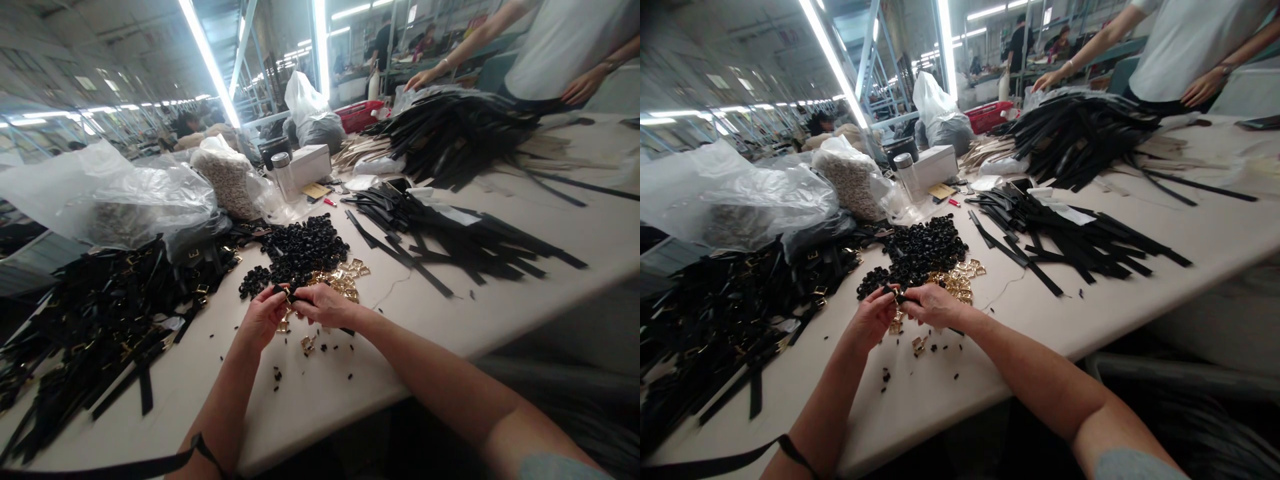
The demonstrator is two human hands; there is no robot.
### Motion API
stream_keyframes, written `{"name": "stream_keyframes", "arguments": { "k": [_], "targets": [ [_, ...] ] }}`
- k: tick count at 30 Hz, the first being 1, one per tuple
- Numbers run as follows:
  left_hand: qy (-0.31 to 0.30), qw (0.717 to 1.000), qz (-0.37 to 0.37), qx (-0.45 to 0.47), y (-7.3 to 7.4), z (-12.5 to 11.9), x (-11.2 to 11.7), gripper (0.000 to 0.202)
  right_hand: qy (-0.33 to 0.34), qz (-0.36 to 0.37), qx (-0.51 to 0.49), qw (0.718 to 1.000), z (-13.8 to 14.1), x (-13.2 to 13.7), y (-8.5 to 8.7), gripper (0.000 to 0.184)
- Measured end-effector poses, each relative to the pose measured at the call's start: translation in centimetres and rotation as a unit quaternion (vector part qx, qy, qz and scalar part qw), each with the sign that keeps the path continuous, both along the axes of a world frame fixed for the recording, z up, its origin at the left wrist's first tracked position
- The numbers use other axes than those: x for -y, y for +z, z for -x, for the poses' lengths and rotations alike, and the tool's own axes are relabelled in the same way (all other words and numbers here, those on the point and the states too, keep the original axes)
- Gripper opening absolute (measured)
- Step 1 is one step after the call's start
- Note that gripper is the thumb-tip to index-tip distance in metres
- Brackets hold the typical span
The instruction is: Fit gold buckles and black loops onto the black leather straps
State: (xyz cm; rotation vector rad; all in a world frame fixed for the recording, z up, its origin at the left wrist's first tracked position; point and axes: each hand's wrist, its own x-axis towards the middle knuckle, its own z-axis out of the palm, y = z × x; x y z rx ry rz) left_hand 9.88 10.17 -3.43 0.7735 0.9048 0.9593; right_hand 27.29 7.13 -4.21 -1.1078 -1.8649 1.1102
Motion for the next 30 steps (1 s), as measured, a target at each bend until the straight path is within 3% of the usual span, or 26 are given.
{"name": "stream_keyframes", "arguments": {
  "k": [5, 15, 23, 30],
  "targets": [
    [-0.024, 0.999, 0.026, -0.005, -0.5, 0.1, 0.1, 0.039, -0.035, -0.125, 0.072, 0.989, 0.1, -0.1, -0.1, 0.025],
    [-0.037, 0.996, -0.075, -0.016, 0.0, -0.2, 1.2, 0.030, -0.042, -0.070, 0.027, 0.996, -0.1, 0.0, 0.2, 0.041],
    [-0.016, 0.995, -0.071, -0.061, 0.2, -0.4, 1.1, 0.029, -0.081, -0.173, 0.144, 0.971, -0.2, 0.1, 0.1, 0.033],
    [0.081, 0.996, -0.042, -0.015, -0.2, 0.5, -0.3, 0.034, -0.072, -0.070, 0.129, 0.987, 0.0, 0.1, 0.8, 0.024]
  ]
}}
